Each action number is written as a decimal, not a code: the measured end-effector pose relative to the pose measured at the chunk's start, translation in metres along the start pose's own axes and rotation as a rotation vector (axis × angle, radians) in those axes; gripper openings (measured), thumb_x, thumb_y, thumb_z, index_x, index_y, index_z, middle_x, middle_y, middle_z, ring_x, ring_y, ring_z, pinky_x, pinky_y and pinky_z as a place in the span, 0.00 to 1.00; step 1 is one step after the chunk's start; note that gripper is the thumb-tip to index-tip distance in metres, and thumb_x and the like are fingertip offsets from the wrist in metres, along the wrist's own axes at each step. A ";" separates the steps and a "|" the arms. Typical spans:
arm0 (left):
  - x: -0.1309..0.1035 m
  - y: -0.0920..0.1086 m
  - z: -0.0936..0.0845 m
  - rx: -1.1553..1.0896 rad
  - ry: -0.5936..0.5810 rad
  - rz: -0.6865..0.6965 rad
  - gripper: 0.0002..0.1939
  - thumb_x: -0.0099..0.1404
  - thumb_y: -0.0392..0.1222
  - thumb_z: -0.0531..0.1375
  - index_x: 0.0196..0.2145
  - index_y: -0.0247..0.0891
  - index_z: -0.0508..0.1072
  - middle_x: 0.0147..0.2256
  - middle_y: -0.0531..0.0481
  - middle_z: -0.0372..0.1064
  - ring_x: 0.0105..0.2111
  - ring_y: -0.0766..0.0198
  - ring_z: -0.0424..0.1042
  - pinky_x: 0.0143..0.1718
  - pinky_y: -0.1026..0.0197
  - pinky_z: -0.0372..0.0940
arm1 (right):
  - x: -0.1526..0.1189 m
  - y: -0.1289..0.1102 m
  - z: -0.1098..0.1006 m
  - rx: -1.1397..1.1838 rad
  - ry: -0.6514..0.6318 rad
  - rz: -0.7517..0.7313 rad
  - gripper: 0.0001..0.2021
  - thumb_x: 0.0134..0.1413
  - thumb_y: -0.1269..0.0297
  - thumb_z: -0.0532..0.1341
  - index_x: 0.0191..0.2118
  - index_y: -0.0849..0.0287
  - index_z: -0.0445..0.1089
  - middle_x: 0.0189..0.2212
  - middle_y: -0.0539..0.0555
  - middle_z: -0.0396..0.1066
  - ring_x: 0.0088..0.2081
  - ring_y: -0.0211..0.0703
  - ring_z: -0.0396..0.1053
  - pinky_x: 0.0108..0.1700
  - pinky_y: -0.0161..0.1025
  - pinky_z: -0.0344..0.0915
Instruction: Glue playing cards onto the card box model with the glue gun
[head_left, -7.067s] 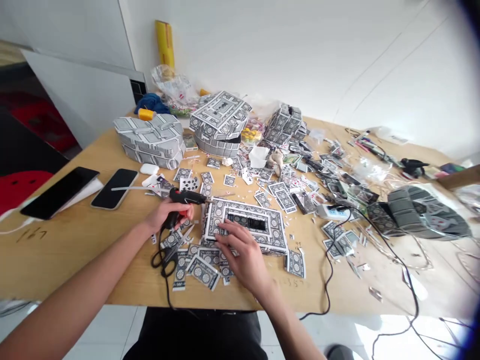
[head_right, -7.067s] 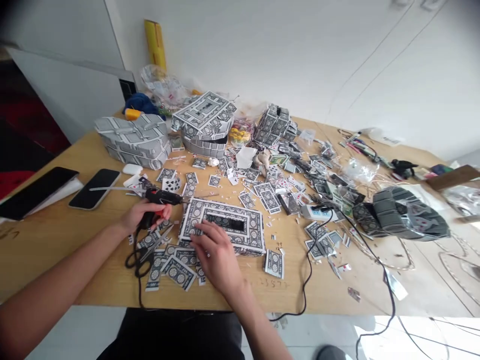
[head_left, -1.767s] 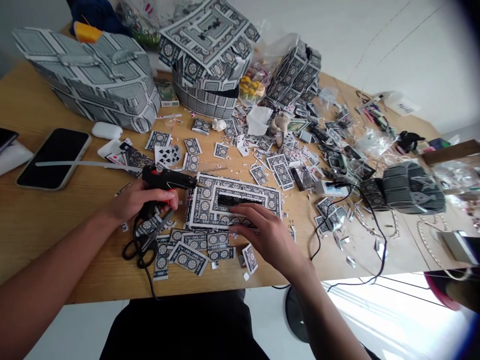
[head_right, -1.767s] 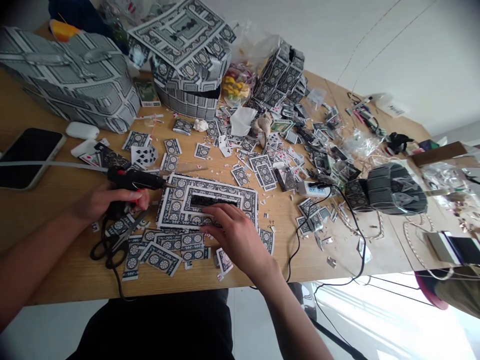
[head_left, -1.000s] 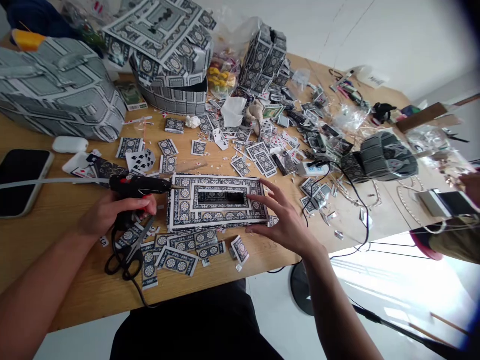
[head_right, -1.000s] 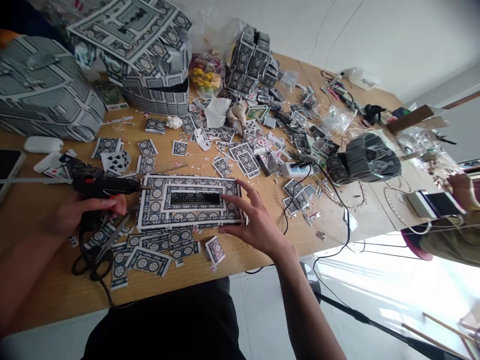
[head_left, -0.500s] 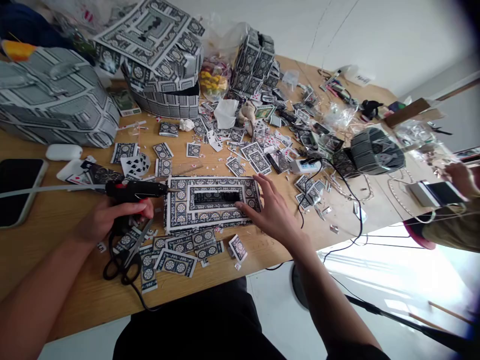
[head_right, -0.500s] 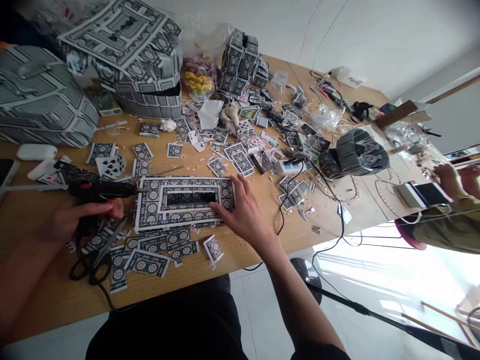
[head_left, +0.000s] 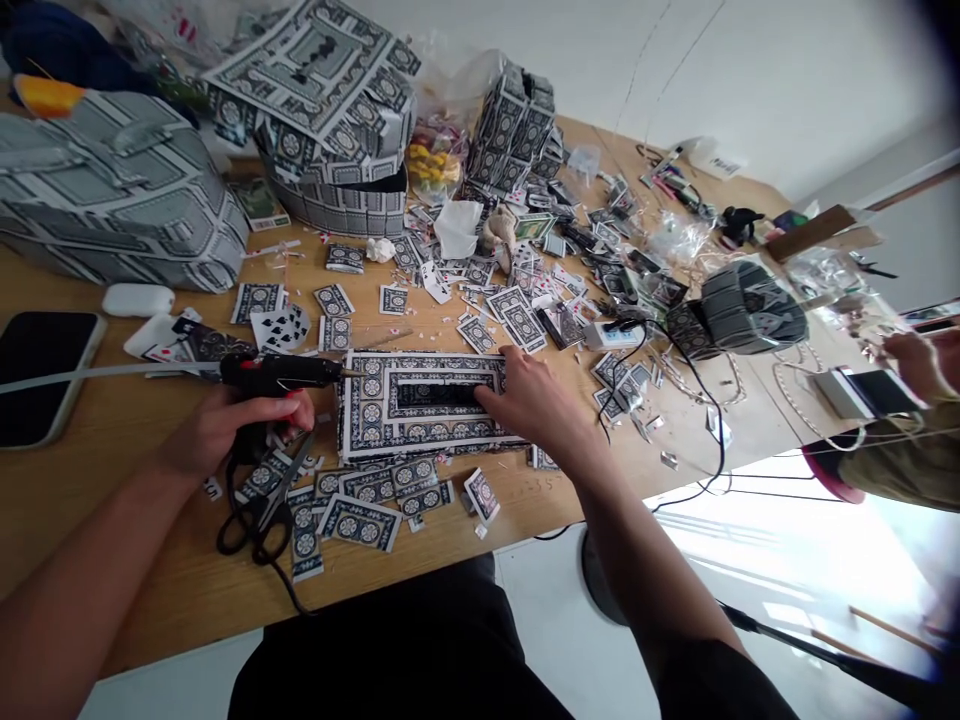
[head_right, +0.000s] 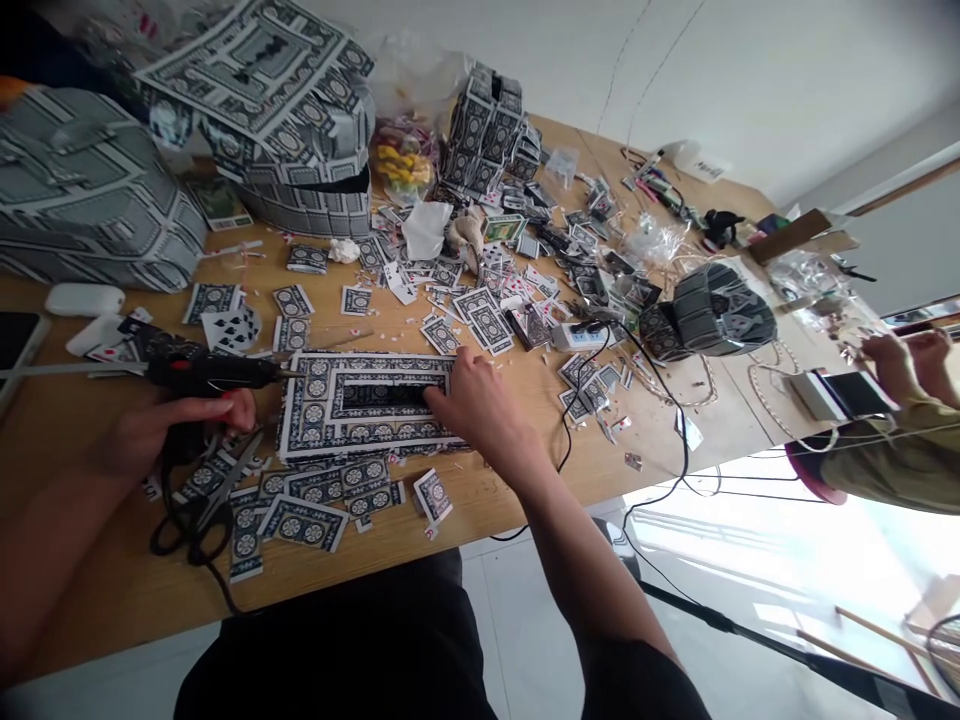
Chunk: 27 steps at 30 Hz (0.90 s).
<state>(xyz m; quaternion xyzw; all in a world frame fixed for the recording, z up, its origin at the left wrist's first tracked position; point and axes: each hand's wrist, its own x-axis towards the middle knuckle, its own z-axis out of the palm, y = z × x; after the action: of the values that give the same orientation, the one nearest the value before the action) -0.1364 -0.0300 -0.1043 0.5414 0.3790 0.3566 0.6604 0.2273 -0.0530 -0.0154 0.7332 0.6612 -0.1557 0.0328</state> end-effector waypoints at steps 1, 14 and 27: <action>0.000 0.001 0.001 -0.010 0.000 -0.001 0.15 0.65 0.50 0.71 0.30 0.33 0.84 0.29 0.43 0.78 0.28 0.61 0.76 0.28 0.64 0.71 | 0.000 -0.001 0.000 -0.011 0.000 -0.006 0.24 0.63 0.58 0.57 0.57 0.71 0.70 0.48 0.74 0.78 0.45 0.62 0.75 0.46 0.50 0.67; 0.000 0.002 0.002 0.003 0.017 -0.014 0.17 0.64 0.52 0.71 0.30 0.34 0.84 0.28 0.43 0.77 0.28 0.60 0.75 0.28 0.63 0.72 | -0.006 0.006 0.006 0.109 0.063 0.010 0.29 0.62 0.57 0.58 0.62 0.72 0.70 0.49 0.75 0.78 0.49 0.67 0.75 0.51 0.57 0.69; -0.001 0.002 0.002 -0.022 0.010 -0.037 0.18 0.63 0.53 0.72 0.29 0.33 0.84 0.28 0.42 0.77 0.28 0.60 0.74 0.27 0.62 0.70 | -0.010 0.022 0.001 0.114 0.124 0.043 0.32 0.64 0.54 0.58 0.66 0.71 0.69 0.62 0.75 0.72 0.60 0.70 0.73 0.62 0.59 0.68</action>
<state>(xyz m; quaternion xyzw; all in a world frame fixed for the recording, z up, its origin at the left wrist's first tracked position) -0.1353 -0.0313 -0.1016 0.5252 0.3882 0.3513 0.6709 0.2479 -0.0658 -0.0173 0.7562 0.6360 -0.1465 -0.0468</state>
